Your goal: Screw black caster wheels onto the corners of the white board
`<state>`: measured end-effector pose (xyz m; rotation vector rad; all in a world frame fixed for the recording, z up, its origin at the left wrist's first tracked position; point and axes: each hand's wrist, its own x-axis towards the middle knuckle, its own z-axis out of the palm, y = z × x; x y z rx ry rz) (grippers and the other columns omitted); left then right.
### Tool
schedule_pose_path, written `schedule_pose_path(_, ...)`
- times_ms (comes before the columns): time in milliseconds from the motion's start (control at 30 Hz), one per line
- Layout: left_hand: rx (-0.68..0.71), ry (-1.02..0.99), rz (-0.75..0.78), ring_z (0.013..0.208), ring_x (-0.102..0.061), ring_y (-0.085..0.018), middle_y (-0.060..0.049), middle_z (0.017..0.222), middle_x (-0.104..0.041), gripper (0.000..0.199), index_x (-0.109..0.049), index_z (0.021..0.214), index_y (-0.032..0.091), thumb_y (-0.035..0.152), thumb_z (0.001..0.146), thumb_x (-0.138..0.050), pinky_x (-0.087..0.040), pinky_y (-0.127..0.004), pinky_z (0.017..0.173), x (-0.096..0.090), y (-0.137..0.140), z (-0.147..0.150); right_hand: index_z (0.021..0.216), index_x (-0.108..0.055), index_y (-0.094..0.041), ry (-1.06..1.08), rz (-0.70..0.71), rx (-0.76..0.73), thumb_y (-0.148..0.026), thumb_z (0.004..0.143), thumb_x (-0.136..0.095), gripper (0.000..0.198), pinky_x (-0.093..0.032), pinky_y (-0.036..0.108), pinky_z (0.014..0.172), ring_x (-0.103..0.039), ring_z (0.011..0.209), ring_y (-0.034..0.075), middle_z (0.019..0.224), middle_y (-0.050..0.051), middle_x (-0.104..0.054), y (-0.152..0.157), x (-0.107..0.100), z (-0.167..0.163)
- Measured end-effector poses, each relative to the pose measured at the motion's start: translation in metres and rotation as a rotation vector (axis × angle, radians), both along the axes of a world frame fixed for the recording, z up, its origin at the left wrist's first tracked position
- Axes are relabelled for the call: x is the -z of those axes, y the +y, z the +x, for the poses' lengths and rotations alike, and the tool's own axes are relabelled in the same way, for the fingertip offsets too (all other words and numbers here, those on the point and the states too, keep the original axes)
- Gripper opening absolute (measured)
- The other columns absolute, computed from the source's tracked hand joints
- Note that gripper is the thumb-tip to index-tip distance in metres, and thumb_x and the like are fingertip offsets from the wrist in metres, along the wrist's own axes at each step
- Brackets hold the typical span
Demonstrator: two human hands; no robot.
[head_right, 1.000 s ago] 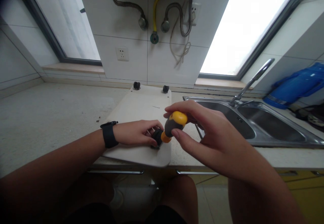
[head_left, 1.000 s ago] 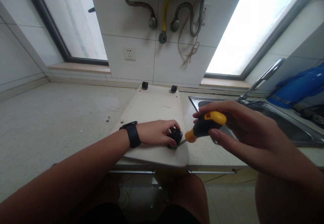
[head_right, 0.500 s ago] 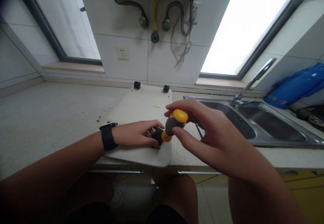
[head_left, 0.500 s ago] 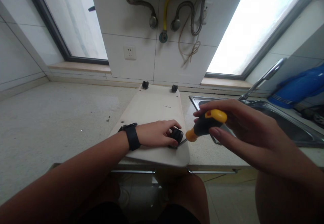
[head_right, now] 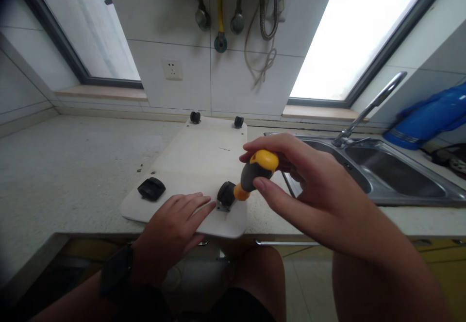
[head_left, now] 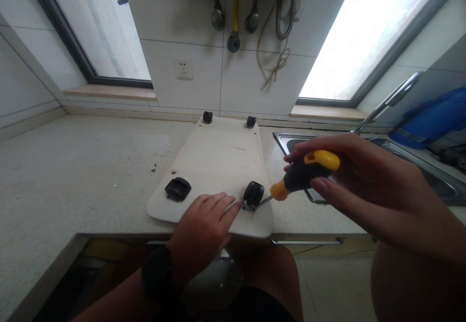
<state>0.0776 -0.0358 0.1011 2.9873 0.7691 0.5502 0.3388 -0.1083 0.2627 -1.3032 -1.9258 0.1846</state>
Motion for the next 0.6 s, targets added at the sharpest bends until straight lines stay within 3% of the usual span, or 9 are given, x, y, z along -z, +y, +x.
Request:
schedule_pose_path(100, -0.005, 0.039, 0.029, 0.132, -0.063, -0.036, -0.017, 0.148, -0.066, 0.059, -0.054, 0.151, 0.016, 0.018, 0.094, -0.070, -0.053, -0.055, 0.105, -0.0015, 0.0052, 0.0036, 0.131, -0.068, -0.040, 0.013, -0.013, -0.010, -0.030, 0.094, -0.074, 0.040, -0.065, 0.044, 0.089, -0.077, 0.103, 0.028, 0.123, 0.003, -0.075, 0.0005, 0.0016, 0.0009)
schedule_pose_path(600, 0.008, 0.053, 0.011, 0.132, -0.063, -0.036, -0.015, 0.148, -0.067, 0.057, -0.054, 0.152, 0.017, 0.019, 0.097, -0.068, -0.052, -0.055, 0.103, -0.0048, 0.0062, 0.0019, 0.136, -0.067, -0.041, 0.059, -0.049, -0.020, -0.029, 0.092, -0.077, 0.046, -0.066, 0.045, 0.094, -0.076, 0.110, 0.030, 0.130, 0.003, -0.073, 0.0037, 0.0056, 0.0030)
